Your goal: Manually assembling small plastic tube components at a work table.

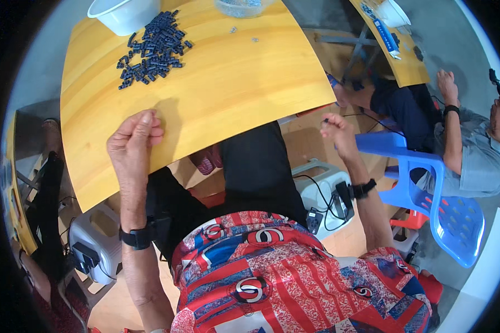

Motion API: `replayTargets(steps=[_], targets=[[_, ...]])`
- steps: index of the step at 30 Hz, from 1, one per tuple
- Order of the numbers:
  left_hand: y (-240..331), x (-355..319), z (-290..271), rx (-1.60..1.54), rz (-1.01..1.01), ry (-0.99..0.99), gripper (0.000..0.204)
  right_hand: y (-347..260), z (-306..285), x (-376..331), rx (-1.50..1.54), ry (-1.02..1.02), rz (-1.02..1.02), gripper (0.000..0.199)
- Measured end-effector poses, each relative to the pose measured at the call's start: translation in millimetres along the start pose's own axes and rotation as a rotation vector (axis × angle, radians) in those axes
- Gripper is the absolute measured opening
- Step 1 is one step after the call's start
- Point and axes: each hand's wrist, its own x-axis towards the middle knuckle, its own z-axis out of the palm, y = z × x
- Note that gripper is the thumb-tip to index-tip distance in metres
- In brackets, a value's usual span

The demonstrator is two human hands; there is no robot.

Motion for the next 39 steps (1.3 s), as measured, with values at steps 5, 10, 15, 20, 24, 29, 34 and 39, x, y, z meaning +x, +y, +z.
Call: replayTargets(steps=[5,10,15,20,24,29,34,39], targets=[[-5,-5,3,0.039,0.021,0.021,0.017,45,-17,81,-0.153,0.185,0.015,0.023],[-2,-14,7,-0.021,0.072,0.019,0.014,58,-35,90,-0.141,0.183,-0.148,0.022],[-1,-10,8,-0.017,0.085,-0.024,0.011,57,-50,91,-0.146,0.302,-0.26,0.022],[6,-5,-4,-0.028,-0.022,-0.072,0.011,-52,-30,42,0.164,0.301,-0.436,0.02],[26,9,-14,0.06,-0.061,-0.032,0.012,-149,49,-7,-0.116,0.131,-0.45,0.014],[36,46,-38,0.338,0.096,0.11,0.011,-203,143,-26,-0.623,-0.297,-0.806,0.013],[26,76,-40,0.503,0.293,0.184,0.013,-201,187,-30,-0.615,-0.482,-0.869,0.011],[13,87,-41,0.665,0.428,0.177,0.013,-189,192,-29,-0.655,-0.55,-0.839,0.008]])
